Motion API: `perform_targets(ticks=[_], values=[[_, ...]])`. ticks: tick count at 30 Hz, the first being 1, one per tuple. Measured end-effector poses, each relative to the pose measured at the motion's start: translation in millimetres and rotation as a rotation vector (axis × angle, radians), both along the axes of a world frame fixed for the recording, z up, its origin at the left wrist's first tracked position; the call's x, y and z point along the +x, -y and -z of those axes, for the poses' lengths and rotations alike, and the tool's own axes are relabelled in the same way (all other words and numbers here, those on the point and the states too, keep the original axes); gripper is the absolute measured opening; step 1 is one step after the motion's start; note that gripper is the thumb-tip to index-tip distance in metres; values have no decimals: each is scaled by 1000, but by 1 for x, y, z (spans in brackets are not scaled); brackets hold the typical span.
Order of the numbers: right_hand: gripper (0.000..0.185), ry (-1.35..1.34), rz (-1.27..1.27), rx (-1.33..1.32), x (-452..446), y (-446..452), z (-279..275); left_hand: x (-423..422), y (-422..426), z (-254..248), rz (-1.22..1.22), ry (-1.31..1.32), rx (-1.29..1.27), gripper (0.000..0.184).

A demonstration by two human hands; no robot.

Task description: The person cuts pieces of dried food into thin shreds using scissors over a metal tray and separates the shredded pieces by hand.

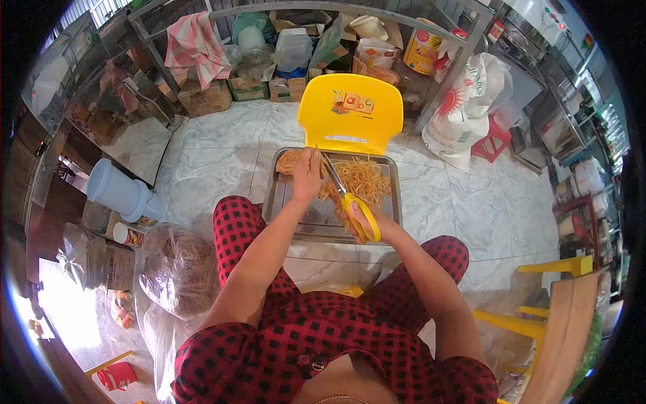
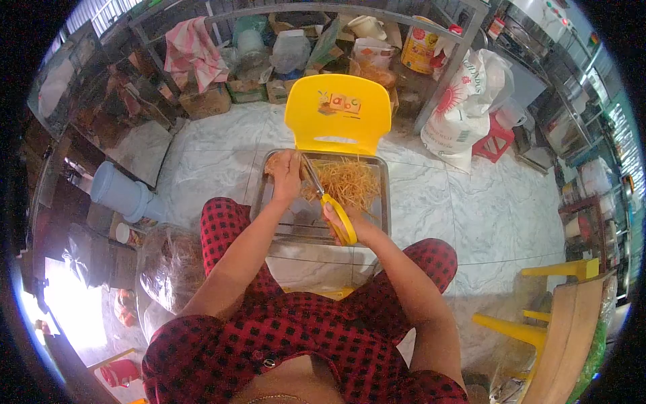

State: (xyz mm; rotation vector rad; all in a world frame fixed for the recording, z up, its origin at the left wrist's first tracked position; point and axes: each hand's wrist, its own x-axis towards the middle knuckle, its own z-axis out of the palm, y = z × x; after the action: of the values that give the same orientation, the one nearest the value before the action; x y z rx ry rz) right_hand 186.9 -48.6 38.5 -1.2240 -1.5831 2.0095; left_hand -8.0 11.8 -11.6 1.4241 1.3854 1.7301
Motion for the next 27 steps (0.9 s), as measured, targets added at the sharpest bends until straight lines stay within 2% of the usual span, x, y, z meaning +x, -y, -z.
perform_targets(ticks=[2, 6, 8, 11, 17, 20, 24, 27], values=[[62, 0, -9, -20, 1, -1, 3, 2, 7, -14, 29, -53, -13, 17], [67, 48, 0, 36, -1, 0, 3, 5, 9, -11, 66, -43, -117, 17], [62, 43, 8, -4, 1, -1, -1, 3, 4, -1, -28, -199, 29, 18], [61, 28, 8, 7, 0, 2, -7, 4, 8, -9, -46, -234, 5, 19], [60, 29, 14, 22, 1, 1, -2, 5, 7, -5, -42, -249, 76, 19], [59, 70, 60, 22, -2, 5, -13, 7, 9, -6, -86, -288, -12, 18], [57, 58, 51, 6, -1, 2, -1, 10, 9, -4, -110, -292, 28, 19], [56, 100, 89, 97, -3, 2, 10, 15, 9, 1, -115, -211, 33, 21]])
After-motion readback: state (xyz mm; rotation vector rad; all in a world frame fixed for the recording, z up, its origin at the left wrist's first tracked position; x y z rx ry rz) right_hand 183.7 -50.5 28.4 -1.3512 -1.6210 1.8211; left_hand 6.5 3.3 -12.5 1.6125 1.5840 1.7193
